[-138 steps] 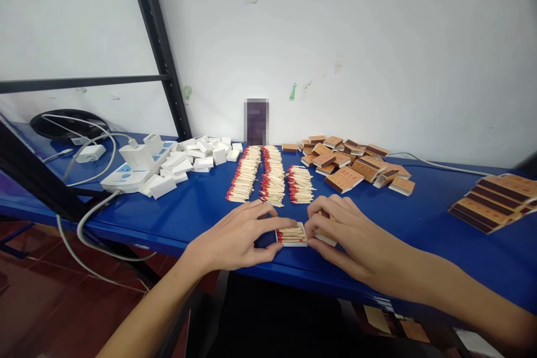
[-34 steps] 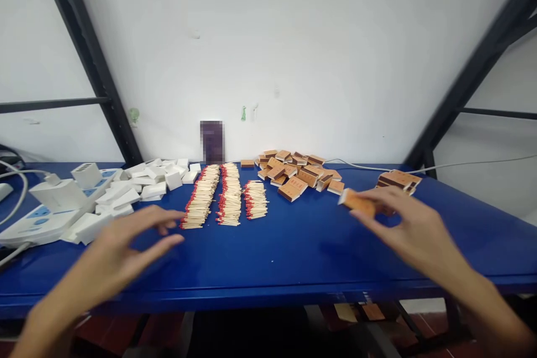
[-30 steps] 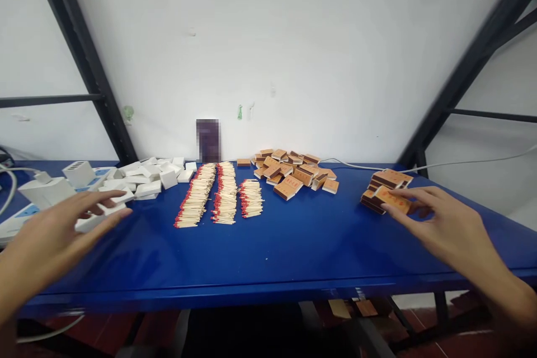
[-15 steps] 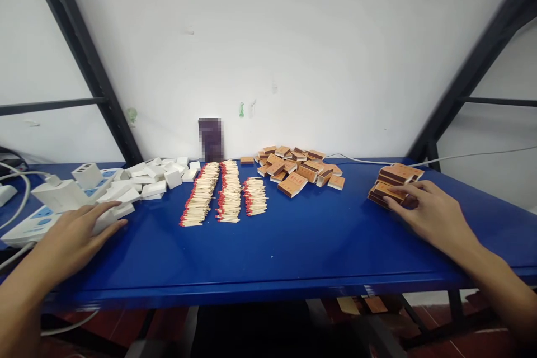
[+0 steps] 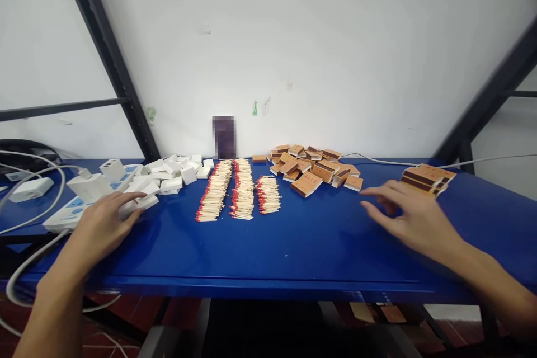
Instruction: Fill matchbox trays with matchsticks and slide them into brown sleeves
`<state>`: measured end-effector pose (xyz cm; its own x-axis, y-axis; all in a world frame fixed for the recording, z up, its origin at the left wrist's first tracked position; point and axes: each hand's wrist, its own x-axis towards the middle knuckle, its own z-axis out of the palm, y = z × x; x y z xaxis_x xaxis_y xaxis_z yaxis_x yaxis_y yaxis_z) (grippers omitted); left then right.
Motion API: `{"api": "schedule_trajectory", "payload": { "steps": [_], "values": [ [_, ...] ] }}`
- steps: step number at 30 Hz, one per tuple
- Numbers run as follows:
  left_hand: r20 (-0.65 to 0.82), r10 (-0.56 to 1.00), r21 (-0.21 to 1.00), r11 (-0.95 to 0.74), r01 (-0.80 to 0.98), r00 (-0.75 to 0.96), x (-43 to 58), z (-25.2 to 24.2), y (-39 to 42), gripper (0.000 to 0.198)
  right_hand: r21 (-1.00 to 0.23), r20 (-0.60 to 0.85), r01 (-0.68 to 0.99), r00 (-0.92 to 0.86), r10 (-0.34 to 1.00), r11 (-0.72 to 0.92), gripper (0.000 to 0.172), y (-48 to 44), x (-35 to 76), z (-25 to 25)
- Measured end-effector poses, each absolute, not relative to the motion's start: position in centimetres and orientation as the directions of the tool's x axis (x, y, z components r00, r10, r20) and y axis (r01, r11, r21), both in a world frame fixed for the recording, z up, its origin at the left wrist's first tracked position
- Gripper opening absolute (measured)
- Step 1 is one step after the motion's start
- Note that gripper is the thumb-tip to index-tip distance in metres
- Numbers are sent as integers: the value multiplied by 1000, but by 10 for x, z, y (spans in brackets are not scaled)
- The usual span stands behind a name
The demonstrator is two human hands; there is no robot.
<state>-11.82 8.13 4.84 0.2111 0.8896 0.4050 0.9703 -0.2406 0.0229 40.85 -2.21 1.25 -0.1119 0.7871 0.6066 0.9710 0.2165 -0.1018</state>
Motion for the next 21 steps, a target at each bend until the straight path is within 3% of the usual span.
{"api": "schedule_trajectory", "payload": {
  "steps": [3,5,8,10,14,17,21],
  "values": [
    [505,833,100,-317,943,227,-103,52,69,35,-145,482,936,-215,849,320,30,8,384,15],
    [568,769,202,-476,856,293,-85,50,58,24,-134,400,926,-276,874,354,36,31,372,14],
    [582,654,333,-734,592,484,-49,41,39,11,-38,365,900,-392,844,434,40,54,357,10],
    [563,521,331,-854,403,642,-26,33,28,10,1,339,880,-447,827,475,40,57,351,8],
    [550,449,412,-879,239,705,3,19,18,15,-30,303,877,-448,841,479,45,34,348,2],
    [493,462,465,-856,225,737,6,12,16,16,-60,320,887,-418,850,458,45,13,352,1],
    [394,468,489,-835,250,791,3,8,16,24,-66,402,887,-396,826,457,33,5,350,5]
  ]
}}
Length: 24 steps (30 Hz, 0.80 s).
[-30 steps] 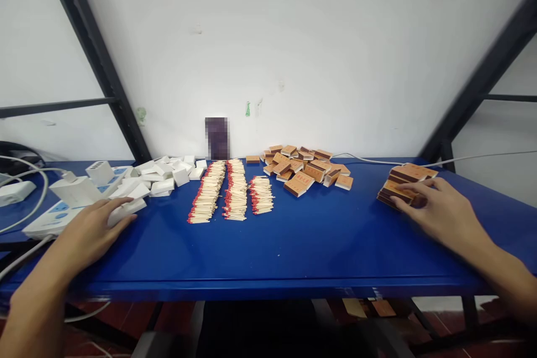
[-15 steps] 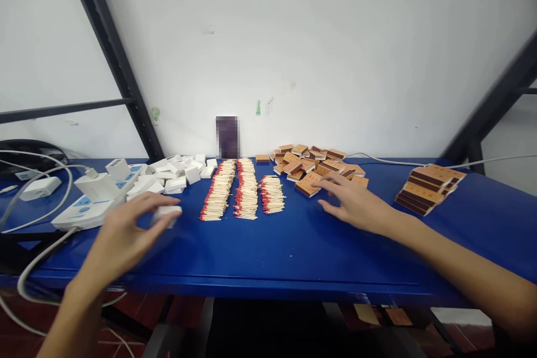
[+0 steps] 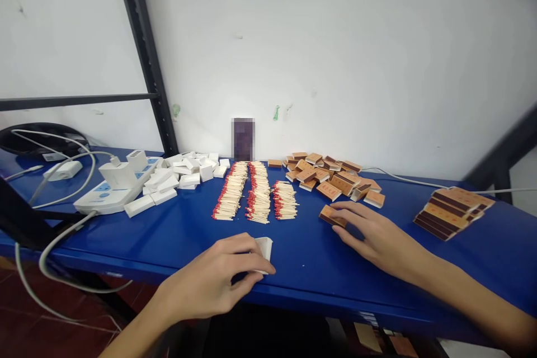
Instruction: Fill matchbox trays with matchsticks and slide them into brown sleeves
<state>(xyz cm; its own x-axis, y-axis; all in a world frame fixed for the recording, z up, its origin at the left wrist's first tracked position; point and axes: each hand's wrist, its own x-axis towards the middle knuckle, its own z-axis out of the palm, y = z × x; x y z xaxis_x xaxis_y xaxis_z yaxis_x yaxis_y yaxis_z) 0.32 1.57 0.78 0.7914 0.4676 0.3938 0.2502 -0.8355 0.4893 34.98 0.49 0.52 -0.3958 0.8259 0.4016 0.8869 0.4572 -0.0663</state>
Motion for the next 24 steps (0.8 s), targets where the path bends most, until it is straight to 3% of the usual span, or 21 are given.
{"api": "schedule_trajectory", "payload": {
  "steps": [4,7,10,15,21,24],
  "values": [
    [352,475,474,-833,284,806,5,8,15,21,-61,437,814,-499,749,578,26,14,323,14],
    [366,450,461,-848,262,815,8,8,16,9,-27,348,777,-583,735,629,25,26,297,21],
    [370,413,432,-870,239,832,7,10,17,16,2,263,790,-592,762,613,20,41,280,25],
    [354,426,417,-869,267,832,6,12,19,21,-86,183,799,-575,798,595,16,57,274,25],
    [416,426,397,-880,260,804,4,14,21,18,-137,163,827,-524,836,545,15,58,278,19],
    [472,489,343,-868,358,734,-9,20,30,16,-152,160,832,-511,844,533,14,57,278,16]
  ]
}}
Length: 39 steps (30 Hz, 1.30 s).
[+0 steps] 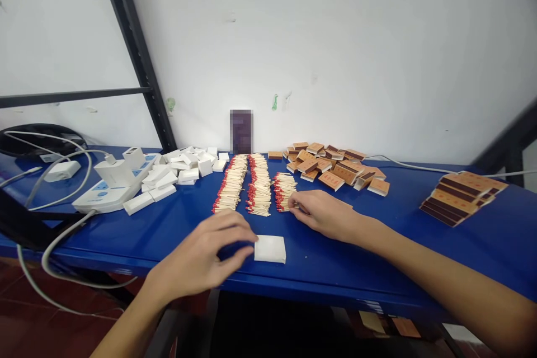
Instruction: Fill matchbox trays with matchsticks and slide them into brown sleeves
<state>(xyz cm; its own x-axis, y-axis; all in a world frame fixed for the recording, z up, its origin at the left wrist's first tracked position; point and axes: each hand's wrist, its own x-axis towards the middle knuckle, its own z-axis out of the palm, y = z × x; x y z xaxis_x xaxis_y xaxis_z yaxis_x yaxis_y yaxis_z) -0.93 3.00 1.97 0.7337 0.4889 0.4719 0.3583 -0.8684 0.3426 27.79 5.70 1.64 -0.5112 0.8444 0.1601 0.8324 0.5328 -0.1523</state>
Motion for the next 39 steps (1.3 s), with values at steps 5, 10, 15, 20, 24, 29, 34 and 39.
{"api": "schedule_trajectory", "payload": {
  "steps": [5,10,15,20,24,29,34,39],
  "values": [
    [416,729,210,-658,723,543,-38,26,59,23,-178,152,832,-504,850,525,14,55,275,12],
    [317,795,182,-586,790,517,-45,22,72,24,-194,135,829,-507,851,525,12,51,274,14],
    [254,813,207,-576,791,525,-39,18,69,22,-275,205,781,-522,828,561,8,36,258,26],
    [215,836,263,-548,794,505,-36,18,69,20,-364,125,696,-622,773,619,5,13,228,41],
    [170,836,252,-549,797,522,-38,17,71,21,-380,104,702,-615,782,602,7,12,226,46],
    [157,811,289,-583,759,564,-29,22,59,24,-258,174,819,-481,859,512,10,36,255,45],
    [158,722,383,-674,632,674,4,29,28,21,-202,101,829,-512,853,522,9,57,277,28],
    [283,713,385,-697,605,641,17,22,25,17,-189,69,836,-512,856,515,15,56,276,26]
  ]
}}
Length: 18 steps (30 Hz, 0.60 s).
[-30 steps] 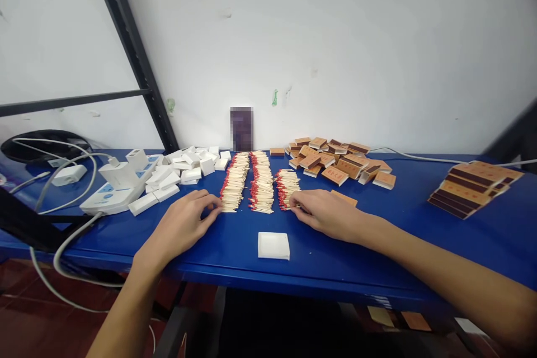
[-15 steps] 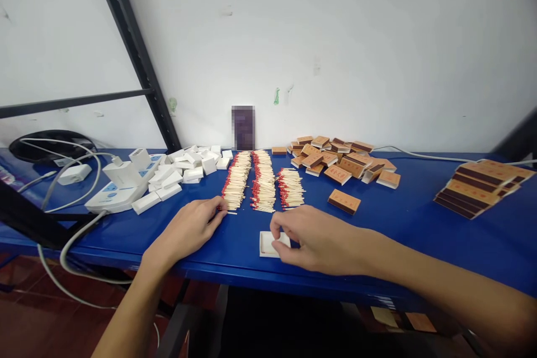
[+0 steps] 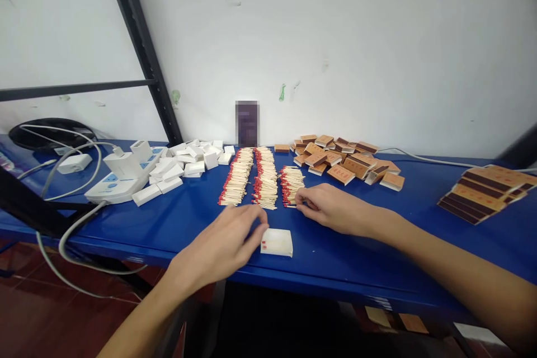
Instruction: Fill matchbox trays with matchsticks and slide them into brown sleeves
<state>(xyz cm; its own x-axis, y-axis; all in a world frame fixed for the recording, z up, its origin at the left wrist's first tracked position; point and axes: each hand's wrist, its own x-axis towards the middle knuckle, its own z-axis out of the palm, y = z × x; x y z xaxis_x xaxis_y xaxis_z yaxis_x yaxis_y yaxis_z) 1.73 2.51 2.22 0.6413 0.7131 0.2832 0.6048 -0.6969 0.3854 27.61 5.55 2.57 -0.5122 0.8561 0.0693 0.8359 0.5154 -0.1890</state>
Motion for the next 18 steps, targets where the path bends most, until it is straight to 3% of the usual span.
{"api": "schedule_trajectory", "payload": {
  "steps": [4,7,14,18],
  "values": [
    [604,699,432,-691,580,383,2,20,38,18,-306,89,797,-521,849,521,15,34,260,42],
    [713,653,448,-704,552,254,-12,22,42,21,-404,89,716,-589,803,570,14,18,245,50],
    [539,812,627,-565,537,225,-26,17,61,57,-383,139,739,-547,825,555,14,34,240,40],
    [459,820,632,-572,523,342,-28,15,62,40,-296,157,772,-542,826,563,9,51,239,30]
  ]
}}
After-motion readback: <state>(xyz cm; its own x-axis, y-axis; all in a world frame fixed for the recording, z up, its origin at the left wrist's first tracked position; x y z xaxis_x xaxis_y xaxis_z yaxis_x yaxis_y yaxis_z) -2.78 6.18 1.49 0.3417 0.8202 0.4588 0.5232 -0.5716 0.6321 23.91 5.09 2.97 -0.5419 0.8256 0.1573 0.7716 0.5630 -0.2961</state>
